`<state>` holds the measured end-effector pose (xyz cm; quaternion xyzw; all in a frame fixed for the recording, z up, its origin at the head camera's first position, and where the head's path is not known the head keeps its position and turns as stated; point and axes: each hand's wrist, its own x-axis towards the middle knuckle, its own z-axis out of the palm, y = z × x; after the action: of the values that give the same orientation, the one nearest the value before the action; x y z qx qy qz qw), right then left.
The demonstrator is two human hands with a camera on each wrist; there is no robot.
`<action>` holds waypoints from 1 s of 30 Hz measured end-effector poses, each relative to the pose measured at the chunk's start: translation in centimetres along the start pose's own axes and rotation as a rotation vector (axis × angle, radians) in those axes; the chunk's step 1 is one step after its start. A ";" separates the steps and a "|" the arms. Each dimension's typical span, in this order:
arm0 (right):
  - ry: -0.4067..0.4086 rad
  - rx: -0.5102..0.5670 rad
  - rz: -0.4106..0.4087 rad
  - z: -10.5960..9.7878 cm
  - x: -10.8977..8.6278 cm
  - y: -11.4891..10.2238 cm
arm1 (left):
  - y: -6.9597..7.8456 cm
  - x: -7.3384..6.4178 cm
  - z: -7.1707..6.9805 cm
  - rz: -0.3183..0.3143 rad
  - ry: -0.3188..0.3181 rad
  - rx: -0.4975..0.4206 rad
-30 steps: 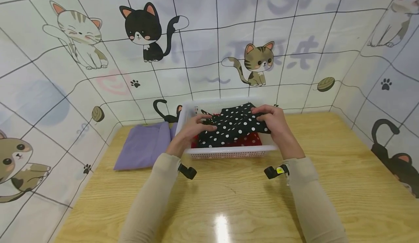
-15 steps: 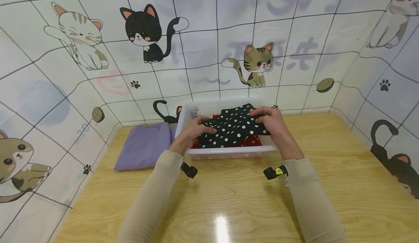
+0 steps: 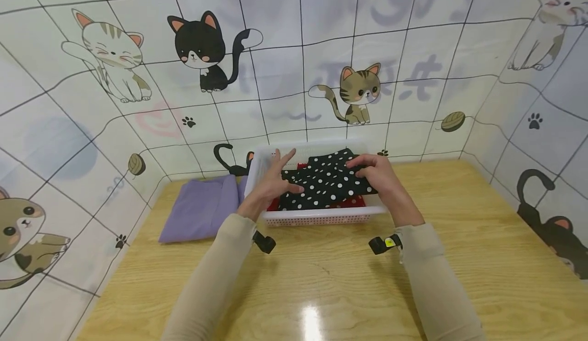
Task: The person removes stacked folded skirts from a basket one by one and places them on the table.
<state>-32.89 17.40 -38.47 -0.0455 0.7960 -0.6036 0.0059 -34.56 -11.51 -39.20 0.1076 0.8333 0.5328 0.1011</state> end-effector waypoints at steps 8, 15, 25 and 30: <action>-0.018 -0.011 -0.022 0.0 0.0 -0.1 | -0.7 0.3 -0.5 0.096 -0.251 0.005; -0.070 -0.083 -0.005 -0.2 -0.1 0.0 | -0.8 0.8 -0.7 -0.160 -0.126 -0.097; -0.095 -0.169 -0.063 0.3 -0.3 0.1 | -0.6 -0.2 -1.1 0.054 0.058 -0.052; -0.083 -0.092 -0.139 0.2 -0.7 -0.6 | 0.3 -1.7 -1.7 0.211 0.204 -0.054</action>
<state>-32.17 17.12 -37.97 -0.1258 0.8169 -0.5629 -0.0051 -33.42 -13.35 -38.15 0.1370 0.8085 0.5710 -0.0378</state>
